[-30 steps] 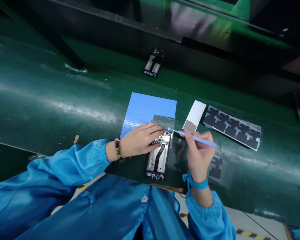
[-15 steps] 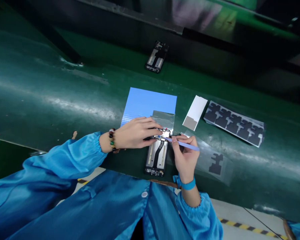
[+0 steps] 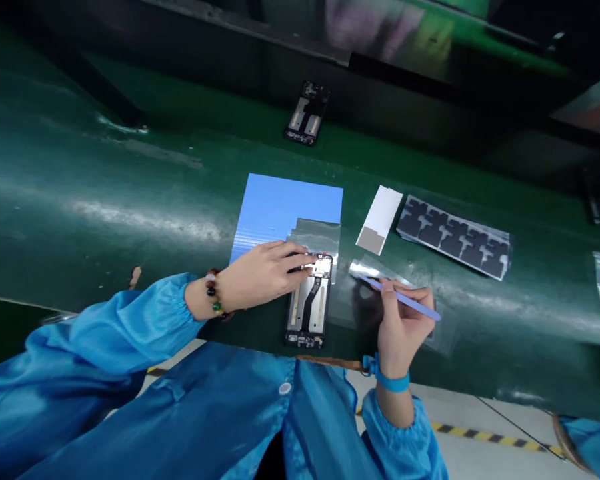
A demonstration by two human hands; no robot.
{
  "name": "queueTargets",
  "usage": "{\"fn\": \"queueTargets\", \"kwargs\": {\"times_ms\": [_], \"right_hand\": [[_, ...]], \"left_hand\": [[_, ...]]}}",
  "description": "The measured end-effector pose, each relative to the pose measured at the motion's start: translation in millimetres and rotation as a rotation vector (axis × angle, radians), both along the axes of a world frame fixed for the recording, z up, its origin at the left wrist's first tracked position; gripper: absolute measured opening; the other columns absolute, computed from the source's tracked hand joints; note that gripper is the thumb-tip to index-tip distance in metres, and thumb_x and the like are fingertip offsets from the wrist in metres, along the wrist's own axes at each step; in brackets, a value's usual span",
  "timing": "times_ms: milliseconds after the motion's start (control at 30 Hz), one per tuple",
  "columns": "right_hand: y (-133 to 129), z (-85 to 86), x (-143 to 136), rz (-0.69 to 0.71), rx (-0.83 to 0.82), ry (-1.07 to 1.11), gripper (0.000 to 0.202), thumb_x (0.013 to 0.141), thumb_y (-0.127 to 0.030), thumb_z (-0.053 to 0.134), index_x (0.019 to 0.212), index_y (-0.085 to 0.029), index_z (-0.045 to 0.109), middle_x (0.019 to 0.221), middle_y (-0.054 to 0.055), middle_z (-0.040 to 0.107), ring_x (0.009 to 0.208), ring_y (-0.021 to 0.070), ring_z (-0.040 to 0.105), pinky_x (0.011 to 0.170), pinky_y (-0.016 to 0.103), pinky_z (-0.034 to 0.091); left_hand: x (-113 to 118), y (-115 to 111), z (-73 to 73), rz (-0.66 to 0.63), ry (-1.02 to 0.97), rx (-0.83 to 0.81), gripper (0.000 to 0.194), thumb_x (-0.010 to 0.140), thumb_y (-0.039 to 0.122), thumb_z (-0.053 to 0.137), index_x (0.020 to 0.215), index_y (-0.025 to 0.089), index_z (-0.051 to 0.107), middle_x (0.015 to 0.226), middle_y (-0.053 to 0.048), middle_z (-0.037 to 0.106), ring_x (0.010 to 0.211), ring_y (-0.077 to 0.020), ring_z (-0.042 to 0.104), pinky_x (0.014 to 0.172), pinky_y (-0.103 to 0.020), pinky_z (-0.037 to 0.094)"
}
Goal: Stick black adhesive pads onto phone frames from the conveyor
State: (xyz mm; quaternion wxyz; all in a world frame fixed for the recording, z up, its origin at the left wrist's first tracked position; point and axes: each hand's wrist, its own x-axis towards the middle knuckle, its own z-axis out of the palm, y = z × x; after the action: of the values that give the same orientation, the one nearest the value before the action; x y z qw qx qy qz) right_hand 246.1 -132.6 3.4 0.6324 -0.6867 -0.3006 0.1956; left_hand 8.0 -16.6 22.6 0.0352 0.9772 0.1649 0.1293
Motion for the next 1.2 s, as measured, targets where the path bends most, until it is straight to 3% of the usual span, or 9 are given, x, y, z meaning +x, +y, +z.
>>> {"fn": "queueTargets", "kwargs": {"times_ms": [100,200,300,367,467,567,733,1033,1200], "right_hand": [[-9,-4.4,-7,0.004,-0.029,0.062,0.033,0.081,-0.031,0.088,0.082,-0.023,0.056,0.086,0.001,0.077,0.088,0.0196,0.079,0.093,0.040,0.062],[-17,-4.5,-8,0.006,0.024,0.084,0.031,0.083,-0.032,0.087,0.085,-0.023,0.057,0.088,0.000,0.077,0.090,0.0196,0.080,0.103,0.046,0.061],[-32,1.0,22,-0.091,0.033,0.038,0.032,0.080,-0.035,0.089,0.090,-0.022,0.061,0.089,0.001,0.078,0.090,0.0207,0.080,0.105,0.048,0.061],[-49,4.5,56,-0.176,-0.014,-0.013,0.035,0.076,-0.036,0.093,0.089,-0.020,0.064,0.088,0.001,0.078,0.087,0.0193,0.080,0.100,0.042,0.063],[-77,4.8,101,-0.217,-0.073,-0.023,0.040,0.069,-0.037,0.097,0.084,-0.020,0.064,0.081,-0.002,0.077,0.081,0.0171,0.079,0.098,0.036,0.064],[-94,-0.9,122,-0.212,-0.095,-0.001,0.045,0.065,-0.038,0.099,0.081,-0.022,0.059,0.081,-0.001,0.079,0.084,0.0199,0.081,0.099,0.038,0.064],[-99,-8.6,122,-0.212,-0.128,-0.020,0.047,0.065,-0.039,0.097,0.081,-0.023,0.057,0.084,0.002,0.080,0.084,0.0242,0.082,0.096,0.044,0.064],[-97,-7.8,127,-0.175,-0.178,-0.002,0.045,0.064,-0.037,0.097,0.081,-0.022,0.058,0.083,0.002,0.078,0.081,0.0228,0.080,0.095,0.043,0.063],[-82,-3.9,118,-0.217,0.110,0.126,0.042,0.065,-0.028,0.093,0.078,-0.024,0.054,0.070,-0.007,0.067,0.076,0.0155,0.075,0.101,0.039,0.062]], "left_hand": [[0,3,-5.2,-0.017,-0.063,-0.006,0.014,0.098,0.013,0.067,0.085,0.015,0.072,0.122,-0.006,0.076,0.117,-0.0246,0.065,0.088,-0.038,0.055],[0,7,-6.0,-0.036,-0.140,-0.027,0.013,0.096,0.013,0.068,0.083,0.016,0.072,0.121,-0.004,0.077,0.117,-0.0234,0.065,0.091,-0.038,0.054],[8,5,-1.8,-0.085,-0.232,-0.080,0.016,0.098,0.021,0.065,0.085,0.019,0.074,0.114,-0.001,0.079,0.112,-0.0221,0.067,0.094,-0.038,0.053],[23,-5,0.6,-0.154,-0.264,-0.122,0.019,0.100,0.027,0.063,0.087,0.020,0.074,0.111,-0.001,0.079,0.109,-0.0209,0.067,0.097,-0.038,0.052],[60,-27,-0.5,-0.323,-0.214,-0.135,0.023,0.104,0.036,0.061,0.098,0.019,0.074,0.123,-0.006,0.076,0.114,-0.0216,0.067,0.103,-0.039,0.049],[100,-49,-6.5,-0.416,-0.154,-0.138,0.039,0.103,0.053,0.062,0.113,0.017,0.072,0.135,-0.012,0.071,0.120,-0.0256,0.065,0.103,-0.040,0.048],[133,-65,-14.6,-0.386,-0.121,-0.170,0.075,0.093,0.081,0.056,0.122,0.014,0.071,0.138,-0.019,0.067,0.121,-0.0346,0.061,0.099,-0.047,0.046],[131,-75,-14.5,-0.325,-0.078,-0.156,0.080,0.090,0.085,0.055,0.127,0.015,0.069,0.142,-0.017,0.064,0.125,-0.0380,0.056,0.103,-0.051,0.041],[135,-79,-18.4,-0.318,-0.093,-0.176,0.070,0.092,0.076,0.062,0.124,0.014,0.069,0.139,-0.016,0.066,0.120,-0.0359,0.058,0.100,-0.049,0.042]]}}
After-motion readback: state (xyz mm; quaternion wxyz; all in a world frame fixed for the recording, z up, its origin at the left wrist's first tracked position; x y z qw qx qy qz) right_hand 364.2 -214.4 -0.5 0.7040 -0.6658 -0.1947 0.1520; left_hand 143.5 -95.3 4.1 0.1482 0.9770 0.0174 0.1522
